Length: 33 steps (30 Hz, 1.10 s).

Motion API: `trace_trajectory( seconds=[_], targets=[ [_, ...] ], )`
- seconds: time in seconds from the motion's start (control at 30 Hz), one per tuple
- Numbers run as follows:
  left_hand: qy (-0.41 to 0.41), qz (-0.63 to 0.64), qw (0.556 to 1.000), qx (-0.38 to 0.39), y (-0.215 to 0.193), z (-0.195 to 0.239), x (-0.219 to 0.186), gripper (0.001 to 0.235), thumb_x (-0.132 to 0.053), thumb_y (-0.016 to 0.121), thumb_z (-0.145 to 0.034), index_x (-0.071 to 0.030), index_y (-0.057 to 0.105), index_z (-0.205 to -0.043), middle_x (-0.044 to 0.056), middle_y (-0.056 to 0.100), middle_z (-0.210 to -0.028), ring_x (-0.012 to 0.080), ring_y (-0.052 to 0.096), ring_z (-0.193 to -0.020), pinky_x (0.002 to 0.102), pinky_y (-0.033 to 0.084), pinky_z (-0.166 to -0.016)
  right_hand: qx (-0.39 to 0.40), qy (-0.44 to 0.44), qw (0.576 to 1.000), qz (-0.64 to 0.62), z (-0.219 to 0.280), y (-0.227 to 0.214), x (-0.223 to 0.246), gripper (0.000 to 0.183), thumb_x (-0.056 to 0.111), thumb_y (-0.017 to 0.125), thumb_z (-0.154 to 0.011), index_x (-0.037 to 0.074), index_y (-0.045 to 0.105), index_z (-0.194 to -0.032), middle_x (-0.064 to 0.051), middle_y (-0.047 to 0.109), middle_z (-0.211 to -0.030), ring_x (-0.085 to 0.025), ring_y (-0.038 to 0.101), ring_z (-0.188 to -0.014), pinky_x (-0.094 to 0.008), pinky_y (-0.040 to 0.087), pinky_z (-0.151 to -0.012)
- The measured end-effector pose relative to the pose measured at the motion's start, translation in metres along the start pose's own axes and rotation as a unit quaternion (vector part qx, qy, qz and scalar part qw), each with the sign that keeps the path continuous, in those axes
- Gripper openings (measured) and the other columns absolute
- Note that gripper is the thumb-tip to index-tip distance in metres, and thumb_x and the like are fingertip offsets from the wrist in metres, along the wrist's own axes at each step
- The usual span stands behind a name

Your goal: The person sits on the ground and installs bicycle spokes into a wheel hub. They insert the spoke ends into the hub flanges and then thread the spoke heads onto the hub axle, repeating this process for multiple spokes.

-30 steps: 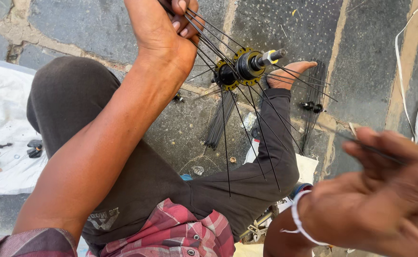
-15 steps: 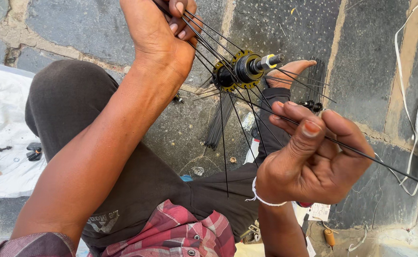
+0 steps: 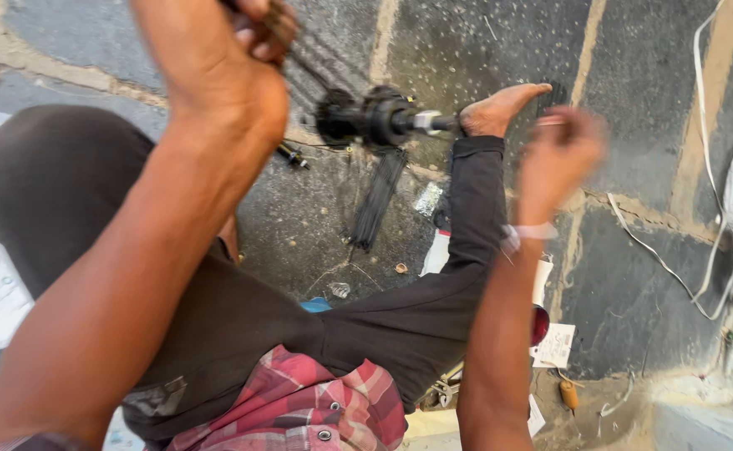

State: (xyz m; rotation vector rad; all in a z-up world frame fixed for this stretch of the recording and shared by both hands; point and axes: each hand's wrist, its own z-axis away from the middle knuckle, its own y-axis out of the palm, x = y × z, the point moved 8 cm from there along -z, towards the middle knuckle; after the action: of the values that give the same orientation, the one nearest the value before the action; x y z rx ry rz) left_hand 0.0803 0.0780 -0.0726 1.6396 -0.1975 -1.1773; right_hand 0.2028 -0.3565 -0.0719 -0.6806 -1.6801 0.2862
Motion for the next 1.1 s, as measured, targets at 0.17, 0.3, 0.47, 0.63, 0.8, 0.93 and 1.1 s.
trace_trajectory(
  seconds=[0.17, 0.3, 0.47, 0.63, 0.8, 0.93, 1.1],
  targets=[
    [0.065, -0.068, 0.993, 0.07, -0.01, 0.011, -0.028, 0.04, -0.029, 0.048, -0.113, -0.004, 0.054, -0.083, 0.011, 0.052, -0.068, 0.0186, 0.041, -0.054, 0.032, 0.027, -0.051, 0.18, 0.041, 0.931, 0.314, 0.07, 0.156, -0.259, 0.019, 0.017, 0.071, -0.08, -0.002, 0.069, -0.083, -0.028, 0.072, -0.088, -0.046, 0.07, -0.086, -0.051, 0.056, -0.077],
    [0.078, -0.096, 0.99, 0.069, -0.015, 0.02, -0.037, 0.043, -0.032, 0.047, -0.114, -0.003, 0.053, -0.083, 0.012, 0.051, -0.068, 0.0198, 0.041, -0.054, 0.033, 0.027, -0.051, 0.129, 0.171, 0.935, 0.282, 0.153, 0.207, -0.32, 0.022, 0.016, 0.071, -0.083, -0.003, 0.067, -0.094, -0.027, 0.072, -0.094, -0.045, 0.07, -0.093, -0.051, 0.054, -0.085],
    [0.07, -0.101, 0.99, 0.074, -0.012, 0.017, -0.035, 0.047, -0.036, 0.047, -0.114, -0.001, 0.052, -0.083, 0.013, 0.049, -0.068, 0.0213, 0.041, -0.053, 0.034, 0.027, -0.05, 0.077, 0.175, 0.946, 0.263, 0.167, 0.198, -0.32, 0.021, 0.01, 0.068, -0.079, 0.001, 0.069, -0.098, -0.023, 0.072, -0.093, -0.043, 0.07, -0.091, -0.051, 0.054, -0.083],
    [0.081, -0.076, 0.992, 0.067, -0.012, 0.015, -0.041, 0.051, -0.04, 0.046, -0.115, 0.0, 0.051, -0.084, 0.015, 0.048, -0.068, 0.0227, 0.041, -0.052, 0.034, 0.027, -0.05, 0.173, 0.147, 0.938, 0.262, 0.133, 0.162, -0.235, 0.019, 0.022, 0.067, -0.095, 0.004, 0.071, -0.095, -0.024, 0.072, -0.09, -0.043, 0.069, -0.089, -0.052, 0.054, -0.078],
    [0.056, 0.01, 0.996, 0.072, 0.013, 0.014, -0.036, 0.056, -0.044, 0.045, -0.115, 0.002, 0.05, -0.084, 0.016, 0.046, -0.068, 0.0242, 0.041, -0.051, 0.035, 0.027, -0.05, 0.145, 0.065, 0.983, 0.089, 0.096, 0.047, -0.003, 0.015, 0.02, 0.067, -0.095, 0.008, 0.064, -0.103, -0.023, 0.074, -0.088, -0.033, 0.075, -0.078, -0.042, 0.059, -0.068],
    [-0.004, 0.074, 0.994, 0.086, 0.035, 0.014, -0.031, 0.06, -0.048, 0.044, -0.115, 0.0, 0.047, -0.08, 0.014, 0.045, -0.064, 0.0205, 0.036, -0.048, 0.031, 0.023, -0.045, -0.014, -0.105, 0.973, -0.206, 0.142, -0.035, 0.16, 0.017, 0.012, 0.066, -0.102, 0.004, 0.055, -0.112, -0.027, 0.073, -0.093, -0.032, 0.076, -0.08, -0.038, 0.061, -0.067],
    [-0.042, 0.089, 0.991, 0.09, 0.049, 0.017, -0.021, 0.055, -0.045, 0.046, -0.111, -0.002, 0.047, -0.078, 0.016, 0.047, -0.061, 0.0184, 0.033, -0.045, 0.03, 0.022, -0.042, -0.111, -0.197, 0.931, -0.287, 0.198, -0.031, 0.224, 0.025, 0.003, 0.065, -0.112, 0.001, 0.043, -0.124, -0.032, 0.072, -0.1, -0.03, 0.078, -0.082, -0.032, 0.065, -0.066]
  ],
)
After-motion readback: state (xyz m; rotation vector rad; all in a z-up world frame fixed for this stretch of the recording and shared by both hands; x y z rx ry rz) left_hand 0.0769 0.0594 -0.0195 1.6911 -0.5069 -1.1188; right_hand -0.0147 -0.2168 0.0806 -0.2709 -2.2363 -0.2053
